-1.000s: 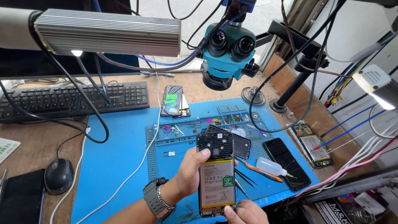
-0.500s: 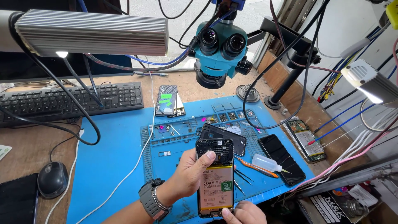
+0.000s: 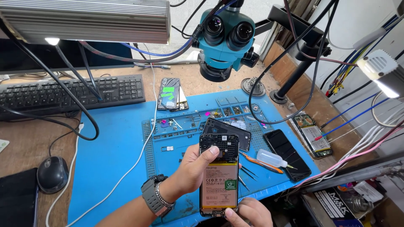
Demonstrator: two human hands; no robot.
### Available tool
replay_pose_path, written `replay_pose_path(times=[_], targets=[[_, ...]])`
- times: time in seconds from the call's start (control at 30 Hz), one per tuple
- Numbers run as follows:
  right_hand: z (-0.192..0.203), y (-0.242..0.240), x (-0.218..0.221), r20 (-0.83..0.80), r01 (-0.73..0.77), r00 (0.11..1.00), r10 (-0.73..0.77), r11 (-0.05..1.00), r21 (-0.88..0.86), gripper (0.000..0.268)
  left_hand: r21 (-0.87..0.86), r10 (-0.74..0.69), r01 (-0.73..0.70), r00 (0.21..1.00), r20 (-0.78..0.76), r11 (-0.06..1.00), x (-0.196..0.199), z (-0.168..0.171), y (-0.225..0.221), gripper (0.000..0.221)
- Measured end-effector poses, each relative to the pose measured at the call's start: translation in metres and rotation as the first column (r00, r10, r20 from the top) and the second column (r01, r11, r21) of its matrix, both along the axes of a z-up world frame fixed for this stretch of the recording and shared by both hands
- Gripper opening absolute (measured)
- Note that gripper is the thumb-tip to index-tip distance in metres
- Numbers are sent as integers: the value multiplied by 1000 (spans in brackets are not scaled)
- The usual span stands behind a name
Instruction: Reassembling a smartphone by connecting the battery and screen cables to the motherboard and testing the device.
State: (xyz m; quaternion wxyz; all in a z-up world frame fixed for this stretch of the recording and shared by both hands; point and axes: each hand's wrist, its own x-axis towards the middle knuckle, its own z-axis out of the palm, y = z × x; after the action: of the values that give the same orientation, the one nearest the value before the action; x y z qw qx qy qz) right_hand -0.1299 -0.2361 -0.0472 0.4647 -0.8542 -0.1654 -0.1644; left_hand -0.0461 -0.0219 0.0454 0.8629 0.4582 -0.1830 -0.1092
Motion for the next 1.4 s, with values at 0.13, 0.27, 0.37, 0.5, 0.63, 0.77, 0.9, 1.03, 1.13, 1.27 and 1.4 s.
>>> replay_pose_path(times=[0.13, 0.27, 0.37, 0.5, 0.63, 0.77, 0.9, 1.03, 1.13, 1.27, 1.4], targets=[[4, 4, 0, 73, 5, 997, -8, 999, 35, 22, -46, 1, -2, 1000, -24, 999, 0, -3, -1, 47], [-9, -8, 5, 98, -72, 992, 81, 994, -87, 19, -65, -7, 6, 1000, -29, 998, 2, -4, 0, 47], [-17, -11, 9, 72, -81, 993, 95, 981, -175, 26, -53, -20, 19, 1000, -17, 998, 1, -2, 1, 48], [-17, -18, 14, -146, -114, 986, 79, 961, -252, 33, -33, -30, 30, 999, 11, 999, 1, -2, 2, 49], [-12, -23, 13, -240, -159, 968, 72, 916, -368, 30, -46, -42, 41, 999, -24, 998, 2, -3, 0, 46], [-9, -41, -12, -168, -165, 972, 165, 986, 17, 25, 47, 120, -125, 987, 103, 991, 14, -14, 2, 28], [-6, -20, -4, 470, 5, 883, 10, 1000, -29, 20, 237, 196, -236, 964, 181, 942, 20, -3, 15, 29], [13, -19, 3, 521, -109, 842, 137, 990, -84, 21, 172, 193, -203, 979, 70, 964, 20, -13, 8, 28], [27, -19, 3, 575, -249, 774, 265, 962, -107, 20, 121, 188, -188, 982, 13, 975, 18, -16, 6, 28], [31, -24, -5, 500, -270, 818, 285, 957, -104, 28, 58, 177, -176, 984, -18, 983, 17, -18, 4, 23], [32, -31, -17, 402, -230, 885, 236, 971, -64, 44, 37, 154, -152, 987, -42, 988, 15, -17, 5, 23]])
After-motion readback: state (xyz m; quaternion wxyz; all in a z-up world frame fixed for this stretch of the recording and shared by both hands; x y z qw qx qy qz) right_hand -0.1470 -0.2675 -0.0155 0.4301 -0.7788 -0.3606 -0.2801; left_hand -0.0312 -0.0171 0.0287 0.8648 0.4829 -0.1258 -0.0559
